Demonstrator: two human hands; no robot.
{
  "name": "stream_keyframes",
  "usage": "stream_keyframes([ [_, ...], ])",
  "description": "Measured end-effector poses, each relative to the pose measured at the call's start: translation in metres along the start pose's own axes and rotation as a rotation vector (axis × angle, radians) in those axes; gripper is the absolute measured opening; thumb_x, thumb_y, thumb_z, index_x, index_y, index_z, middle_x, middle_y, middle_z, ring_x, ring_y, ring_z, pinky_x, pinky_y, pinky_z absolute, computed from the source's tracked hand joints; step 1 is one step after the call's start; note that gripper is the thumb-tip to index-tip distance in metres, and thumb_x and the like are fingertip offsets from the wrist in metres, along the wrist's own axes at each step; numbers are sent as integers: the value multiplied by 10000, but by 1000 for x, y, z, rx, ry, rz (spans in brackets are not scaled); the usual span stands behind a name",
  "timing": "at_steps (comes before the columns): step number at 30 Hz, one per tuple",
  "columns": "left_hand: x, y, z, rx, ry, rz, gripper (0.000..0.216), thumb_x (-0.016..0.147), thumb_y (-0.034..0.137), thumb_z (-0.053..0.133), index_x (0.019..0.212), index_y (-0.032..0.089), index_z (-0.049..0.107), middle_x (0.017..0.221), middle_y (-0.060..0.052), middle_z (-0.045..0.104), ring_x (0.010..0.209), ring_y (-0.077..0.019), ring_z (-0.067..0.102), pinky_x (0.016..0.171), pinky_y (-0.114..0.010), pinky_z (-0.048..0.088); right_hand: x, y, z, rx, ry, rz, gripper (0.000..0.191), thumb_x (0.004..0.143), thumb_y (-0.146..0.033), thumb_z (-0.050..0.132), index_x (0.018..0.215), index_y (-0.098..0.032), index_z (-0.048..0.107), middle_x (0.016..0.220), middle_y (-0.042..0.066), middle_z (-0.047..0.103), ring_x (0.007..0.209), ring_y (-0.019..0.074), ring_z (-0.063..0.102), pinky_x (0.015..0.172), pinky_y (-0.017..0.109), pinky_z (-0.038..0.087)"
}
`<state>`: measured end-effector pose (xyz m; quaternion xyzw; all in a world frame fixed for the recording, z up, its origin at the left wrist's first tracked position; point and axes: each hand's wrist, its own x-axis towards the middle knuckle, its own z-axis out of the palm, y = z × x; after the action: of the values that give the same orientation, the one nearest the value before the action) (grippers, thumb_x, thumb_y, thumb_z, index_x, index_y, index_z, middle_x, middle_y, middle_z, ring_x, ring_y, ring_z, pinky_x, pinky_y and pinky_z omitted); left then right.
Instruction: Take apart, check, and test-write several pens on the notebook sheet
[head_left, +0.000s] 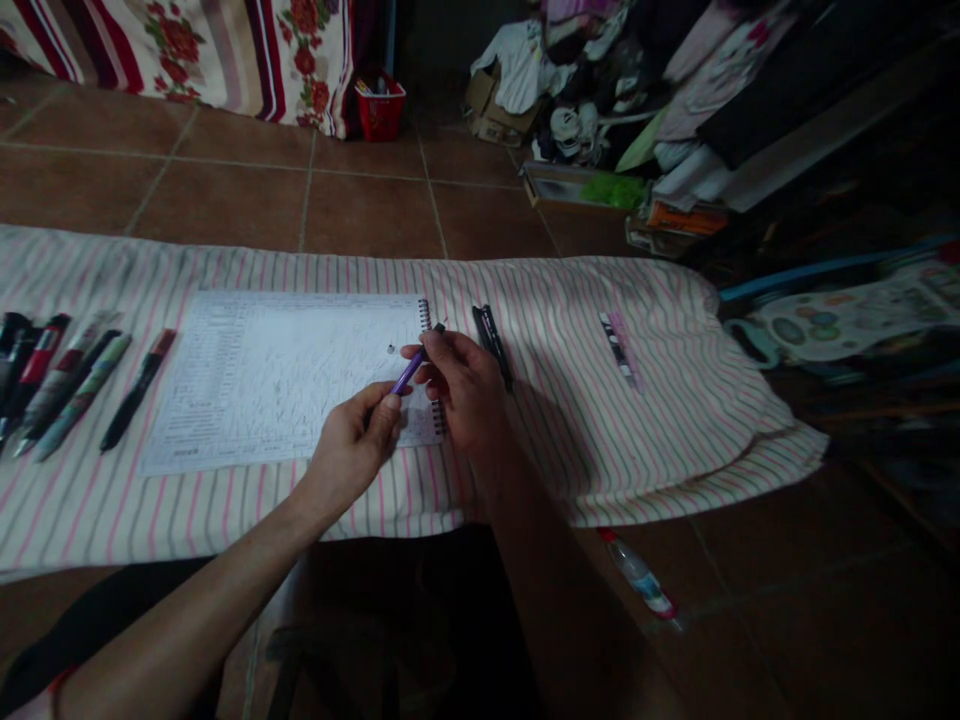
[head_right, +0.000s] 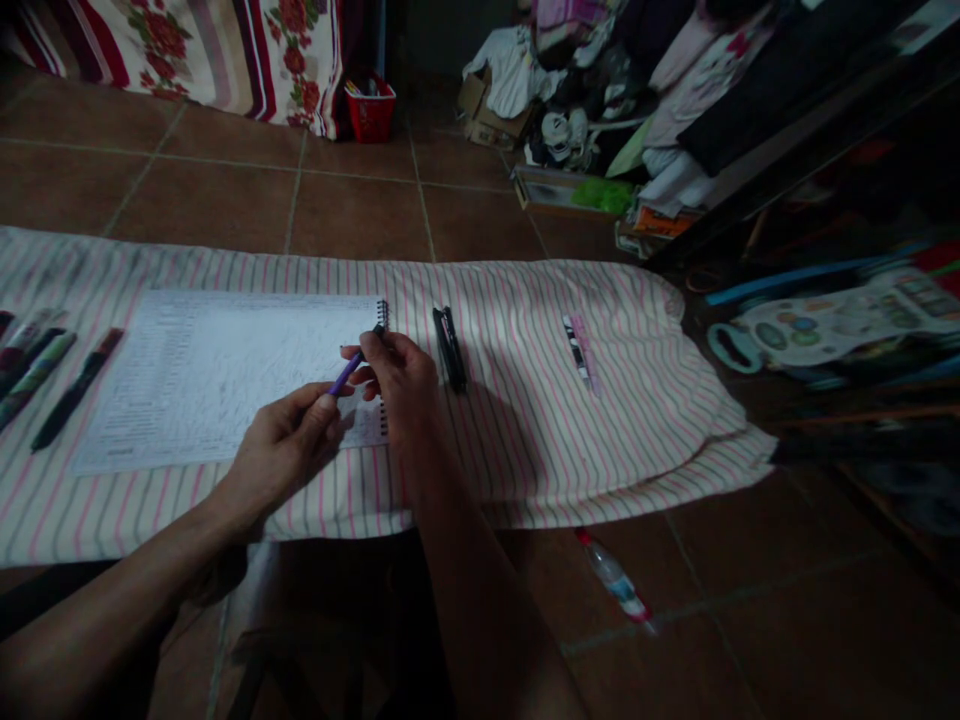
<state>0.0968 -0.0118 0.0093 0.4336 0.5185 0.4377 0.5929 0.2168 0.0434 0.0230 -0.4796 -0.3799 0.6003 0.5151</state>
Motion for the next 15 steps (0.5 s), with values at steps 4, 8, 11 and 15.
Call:
stream_keyframes([
  [4,0,2,-1,64,116,40,339,828,412,554,986,122,629,577,45,470,459,-69,403,429,-197,328,1,0,0,-24,3,-6,276,725,-451,664,752,-176,647,852,23,715,529,52,535,408,173,339],
  [8,-3,1,-2,263,185,133,308,845,399,531,950,138,655,606,19,516,504,-90,442,459,-210,351,0,0,3,-48,38,-7,276,728,-440,666,732,-165,658,807,28,709,555,61,549,452,183,381],
  [11,-4,3,-2,269,197,135,273,830,391,548,902,148,646,619,11,532,519,-99,454,464,-215,352,0,0,4,-26,36,-10,268,719,-428,677,717,-162,650,800,30,707,548,60,540,444,184,372],
  [15,0,5,0,-37,65,-13,261,814,410,567,839,152,596,507,70,403,430,-62,345,429,-197,281,0,-3,1,56,-15,1,231,693,-395,708,738,-174,655,829,17,709,541,53,509,401,176,303],
])
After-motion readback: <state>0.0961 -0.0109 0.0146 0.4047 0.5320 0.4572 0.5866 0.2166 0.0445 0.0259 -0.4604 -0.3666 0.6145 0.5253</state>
